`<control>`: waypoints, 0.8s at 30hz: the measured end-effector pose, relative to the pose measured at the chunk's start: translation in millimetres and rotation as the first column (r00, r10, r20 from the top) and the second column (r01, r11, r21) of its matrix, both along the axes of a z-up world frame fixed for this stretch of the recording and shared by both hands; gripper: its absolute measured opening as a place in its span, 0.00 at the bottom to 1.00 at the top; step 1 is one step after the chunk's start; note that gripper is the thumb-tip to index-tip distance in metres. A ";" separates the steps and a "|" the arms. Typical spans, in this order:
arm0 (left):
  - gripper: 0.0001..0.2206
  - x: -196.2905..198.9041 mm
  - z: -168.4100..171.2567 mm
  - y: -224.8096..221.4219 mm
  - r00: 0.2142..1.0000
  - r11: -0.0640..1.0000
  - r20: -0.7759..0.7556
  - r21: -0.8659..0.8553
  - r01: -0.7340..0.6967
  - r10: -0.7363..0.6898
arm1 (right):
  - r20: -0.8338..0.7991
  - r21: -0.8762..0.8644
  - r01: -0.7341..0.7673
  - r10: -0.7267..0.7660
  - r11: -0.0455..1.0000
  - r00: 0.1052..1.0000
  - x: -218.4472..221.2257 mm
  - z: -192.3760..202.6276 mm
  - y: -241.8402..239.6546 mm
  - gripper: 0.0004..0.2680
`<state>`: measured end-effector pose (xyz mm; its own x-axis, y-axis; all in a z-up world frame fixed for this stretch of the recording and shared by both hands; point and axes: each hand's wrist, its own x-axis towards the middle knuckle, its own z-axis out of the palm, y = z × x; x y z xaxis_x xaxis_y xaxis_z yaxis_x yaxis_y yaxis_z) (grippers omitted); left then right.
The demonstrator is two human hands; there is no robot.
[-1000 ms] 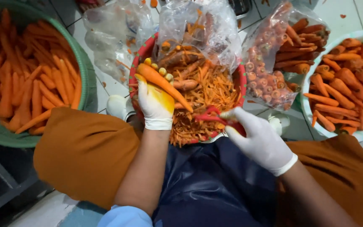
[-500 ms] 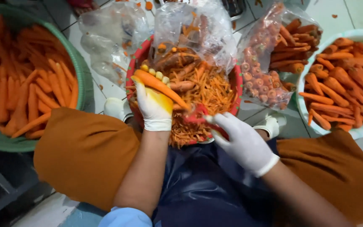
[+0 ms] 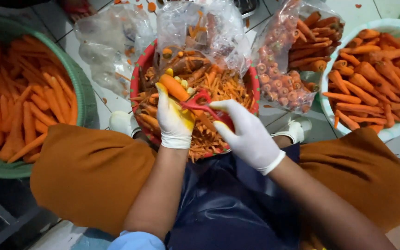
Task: Peeling carrots using a manual peeler while sitting on the floor surrounded by baskets of carrots.
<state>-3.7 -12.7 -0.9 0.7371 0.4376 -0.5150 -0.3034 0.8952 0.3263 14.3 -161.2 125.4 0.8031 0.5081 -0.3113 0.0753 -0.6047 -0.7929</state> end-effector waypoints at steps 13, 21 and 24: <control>0.19 -1.6 -0.8 27.0 0.989 0.998 0.151 0.064 -0.006 -0.004 | 0.106 -0.330 -0.143 0.187 0.933 0.977 -2.1 8.2 -47.3 0.14; 0.18 3.3 2.4 4.3 0.990 0.993 0.097 -0.041 0.112 -0.107 | 0.045 -0.012 -0.003 0.004 1.000 0.999 -1.1 -7.2 -12.4 0.13; 0.20 1.1 10.4 14.5 0.978 0.982 0.090 0.022 0.187 -0.188 | 0.137 -0.158 -0.105 0.127 0.982 0.982 -9.6 -26.2 -17.2 0.10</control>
